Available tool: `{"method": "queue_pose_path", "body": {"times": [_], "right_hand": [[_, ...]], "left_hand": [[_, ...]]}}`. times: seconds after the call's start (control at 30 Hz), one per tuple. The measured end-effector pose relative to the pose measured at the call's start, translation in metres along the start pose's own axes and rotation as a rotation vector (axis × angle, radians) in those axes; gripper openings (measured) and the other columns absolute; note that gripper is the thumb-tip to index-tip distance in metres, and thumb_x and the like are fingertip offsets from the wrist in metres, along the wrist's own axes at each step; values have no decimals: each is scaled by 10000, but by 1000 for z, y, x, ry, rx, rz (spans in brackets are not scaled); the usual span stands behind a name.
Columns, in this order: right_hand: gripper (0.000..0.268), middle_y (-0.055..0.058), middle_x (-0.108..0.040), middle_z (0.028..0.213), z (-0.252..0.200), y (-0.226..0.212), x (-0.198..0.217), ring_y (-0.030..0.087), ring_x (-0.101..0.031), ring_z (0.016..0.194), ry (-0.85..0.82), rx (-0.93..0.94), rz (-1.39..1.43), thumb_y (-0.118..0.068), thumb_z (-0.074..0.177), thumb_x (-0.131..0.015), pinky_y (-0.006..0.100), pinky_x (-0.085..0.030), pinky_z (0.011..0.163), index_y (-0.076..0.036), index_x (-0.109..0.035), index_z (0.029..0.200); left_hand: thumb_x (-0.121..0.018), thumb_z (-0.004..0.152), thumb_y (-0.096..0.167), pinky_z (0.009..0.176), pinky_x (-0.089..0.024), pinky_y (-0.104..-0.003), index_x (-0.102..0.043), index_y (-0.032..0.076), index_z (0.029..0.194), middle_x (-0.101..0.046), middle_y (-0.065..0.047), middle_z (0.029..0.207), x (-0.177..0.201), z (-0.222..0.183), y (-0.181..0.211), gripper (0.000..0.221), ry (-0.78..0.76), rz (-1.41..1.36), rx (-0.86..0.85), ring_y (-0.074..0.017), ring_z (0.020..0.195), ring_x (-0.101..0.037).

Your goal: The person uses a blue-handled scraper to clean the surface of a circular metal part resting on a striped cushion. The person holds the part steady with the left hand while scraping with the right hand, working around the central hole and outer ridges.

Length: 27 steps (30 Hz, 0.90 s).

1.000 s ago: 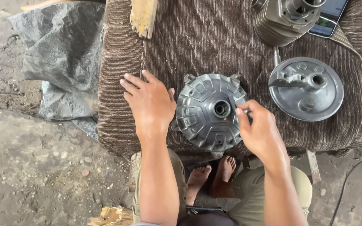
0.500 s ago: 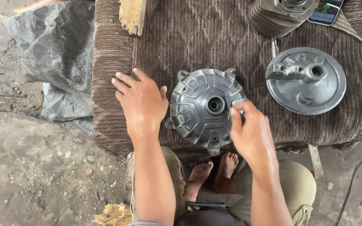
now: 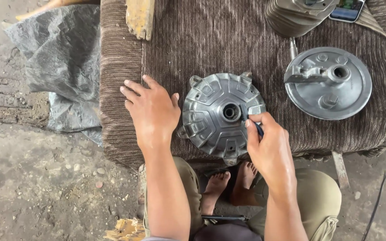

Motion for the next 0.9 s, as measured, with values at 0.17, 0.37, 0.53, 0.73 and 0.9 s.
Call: {"method": "queue_pose_path", "body": {"times": [0.17,0.37,0.53,0.73,0.9], "right_hand": [[216,278,-719,785,27,-1,-7,335,-705,672,2,74,20,-164,1034,-581,421,-560,599,-23,-704,1140],[228,320,-708,801,-4,2,-5,353,-692,686,14,19,50,-126,1037,-558,458,-562,615,4,-688,1171],[236,238,-729,756,0,11,-4,233,-648,656,-16,-37,67,-152,1052,-555,400,-558,599,-17,-689,1191],[219,254,-717,743,17,0,-5,267,-626,616,4,75,64,-158,1035,-586,408,-540,604,-9,-701,1147],[194,81,-707,849,-13,15,-9,182,-557,641,-2,22,15,-173,1027,-561,346,-461,670,-37,-644,1139]], "left_hand": [[-725,909,431,1057,-423,-656,-447,-99,1495,-430,-488,1411,-2,1,-1,838,8,15,10,-639,1356,-394],[-729,910,421,1056,-416,-664,-444,-109,1492,-419,-495,1413,-4,1,-1,837,5,4,8,-646,1357,-386],[-734,910,410,1050,-421,-664,-453,-116,1485,-423,-498,1408,-2,0,-1,828,22,5,-3,-647,1353,-392],[-728,909,411,1056,-417,-664,-438,-110,1493,-416,-496,1415,-5,1,-2,834,-2,4,13,-643,1361,-387],[-571,994,517,1055,-414,-614,-333,-89,1531,-336,-490,1472,-22,6,-10,844,-5,148,-54,-626,1368,-361]]}}
Point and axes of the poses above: each hand's wrist, its own z-axis towards the middle knuckle, its own x-axis out of the back of the hand, y = z × x, the point moved 2 cm from there along z, towards the middle knuckle
